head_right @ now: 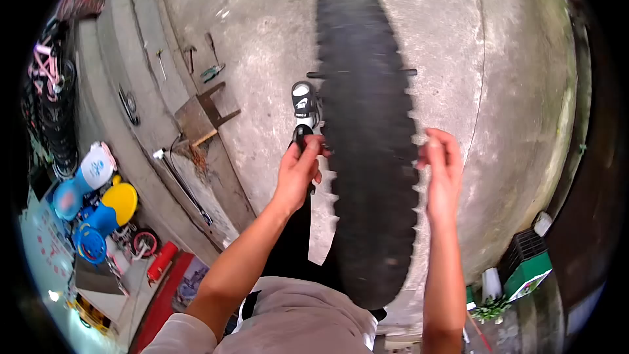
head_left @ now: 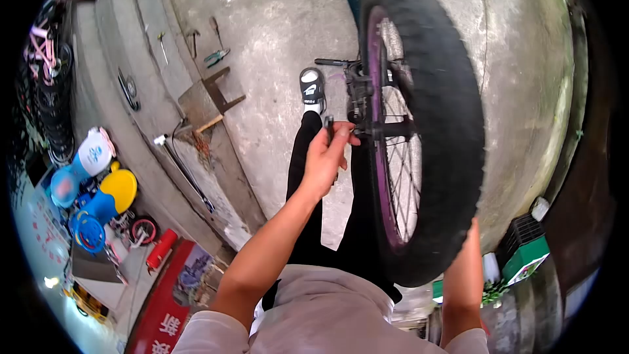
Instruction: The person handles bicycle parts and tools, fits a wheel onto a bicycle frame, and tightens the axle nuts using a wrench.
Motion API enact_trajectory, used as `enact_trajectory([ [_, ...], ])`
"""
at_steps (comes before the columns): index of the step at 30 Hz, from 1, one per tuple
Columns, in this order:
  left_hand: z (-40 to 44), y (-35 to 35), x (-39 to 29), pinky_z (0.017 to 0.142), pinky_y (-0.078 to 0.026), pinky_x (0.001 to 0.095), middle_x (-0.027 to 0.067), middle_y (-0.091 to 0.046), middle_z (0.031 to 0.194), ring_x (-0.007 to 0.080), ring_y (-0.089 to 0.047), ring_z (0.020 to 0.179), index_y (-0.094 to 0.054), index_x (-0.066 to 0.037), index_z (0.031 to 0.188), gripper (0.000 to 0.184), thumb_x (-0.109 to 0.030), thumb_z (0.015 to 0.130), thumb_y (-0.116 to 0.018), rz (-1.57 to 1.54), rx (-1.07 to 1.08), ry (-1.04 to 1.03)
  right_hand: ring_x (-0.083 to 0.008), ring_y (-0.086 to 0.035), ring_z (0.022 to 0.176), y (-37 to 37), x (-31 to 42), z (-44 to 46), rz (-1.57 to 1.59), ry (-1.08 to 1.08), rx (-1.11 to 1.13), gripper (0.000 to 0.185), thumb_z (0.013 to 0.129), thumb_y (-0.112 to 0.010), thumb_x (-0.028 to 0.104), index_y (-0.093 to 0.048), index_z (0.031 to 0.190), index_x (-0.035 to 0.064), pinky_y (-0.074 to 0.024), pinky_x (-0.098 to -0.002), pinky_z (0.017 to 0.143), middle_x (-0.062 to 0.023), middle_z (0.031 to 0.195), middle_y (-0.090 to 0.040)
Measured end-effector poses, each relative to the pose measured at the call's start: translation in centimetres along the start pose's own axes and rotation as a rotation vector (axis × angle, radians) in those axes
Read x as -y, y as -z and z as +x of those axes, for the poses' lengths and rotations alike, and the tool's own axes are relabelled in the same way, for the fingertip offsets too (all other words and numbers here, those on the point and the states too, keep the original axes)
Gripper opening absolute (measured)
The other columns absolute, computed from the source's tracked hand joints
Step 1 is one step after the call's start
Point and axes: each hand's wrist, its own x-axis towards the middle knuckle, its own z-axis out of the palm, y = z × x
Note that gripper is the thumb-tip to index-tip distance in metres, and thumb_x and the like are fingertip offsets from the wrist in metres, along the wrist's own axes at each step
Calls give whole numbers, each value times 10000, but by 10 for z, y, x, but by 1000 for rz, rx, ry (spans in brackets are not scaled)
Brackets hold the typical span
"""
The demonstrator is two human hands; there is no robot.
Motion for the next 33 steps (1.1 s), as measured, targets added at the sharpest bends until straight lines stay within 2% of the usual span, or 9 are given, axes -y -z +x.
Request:
enact_trajectory([
  [4,2,-2,20,548,-418,206,32,-654,985,37,-539,699,-589,-36,1231,236,-180,1046,-612,77,33,-177,-213,-658,1083,36,-9,-12,305,98,-55,418,1011,-638,340,-649,1260,5,-554,-344,914,-101,1145,-675],
  [7,-1,-11,15,576,-400,219,6,-632,936,50,-545,653,-596,-18,1200,223,-91,1000,-662,212,62,-328,-145,-612,925,22,36,4,-199,-115,156,296,1038,-603,199,-621,1253,-4,-506,-291,844,-57,1044,-644],
  [12,8,-13,8,631,-472,411,149,-614,826,346,-601,680,-581,-24,1038,145,-115,951,-653,436,-9,-591,-97,-572,871,-12,-1,4,-88,-7,140,83,1031,-596,59,-590,1112,42,-487,-247,792,-38,1084,-633],
  [15,15,-14,11,658,-480,449,168,-597,819,415,-604,757,-563,-24,1000,156,-143,947,-648,554,-16,-671,-97,-568,849,-11,-7,7,-17,-14,104,70,1018,-617,38,-594,1084,48,-489,-250,785,-51,1112,-649],
  [17,23,-11,15,648,-479,421,149,-628,831,352,-636,732,-578,-27,1024,200,-206,974,-651,606,14,-638,-97,-563,837,-14,-6,5,-12,-23,86,61,1018,-628,51,-592,1068,51,-487,-250,788,-56,1118,-649],
  [20,28,-9,15,570,-422,267,-12,-582,750,53,-498,624,-591,-9,953,301,-296,1024,-650,145,148,-94,-95,-553,833,-19,-3,3,-2,-8,82,43,1026,-622,59,-585,1045,53,-474,-250,790,-57,1103,-646],
  [23,17,-14,2,564,-416,268,0,-568,700,68,-498,599,-590,-7,943,288,-279,1028,-635,226,-16,-476,-94,-550,839,-14,-10,6,-6,24,115,47,1027,-625,66,-585,1050,57,-467,-252,795,-48,1095,-638],
  [27,23,-9,4,548,-416,285,20,-631,771,76,-516,590,-588,-3,939,292,-277,1038,-610,464,62,-526,-98,-547,844,-16,-6,4,20,18,116,44,1028,-620,58,-583,1052,61,-462,-253,809,-43,1082,-632],
  [33,16,-9,1,488,-318,248,15,-646,832,53,-391,525,-652,-59,996,283,-324,1064,-579,-147,135,65,-92,-552,838,-15,-6,4,20,3,95,76,1020,-595,14,-579,1082,56,-460,-250,802,-36,1058,-633],
])
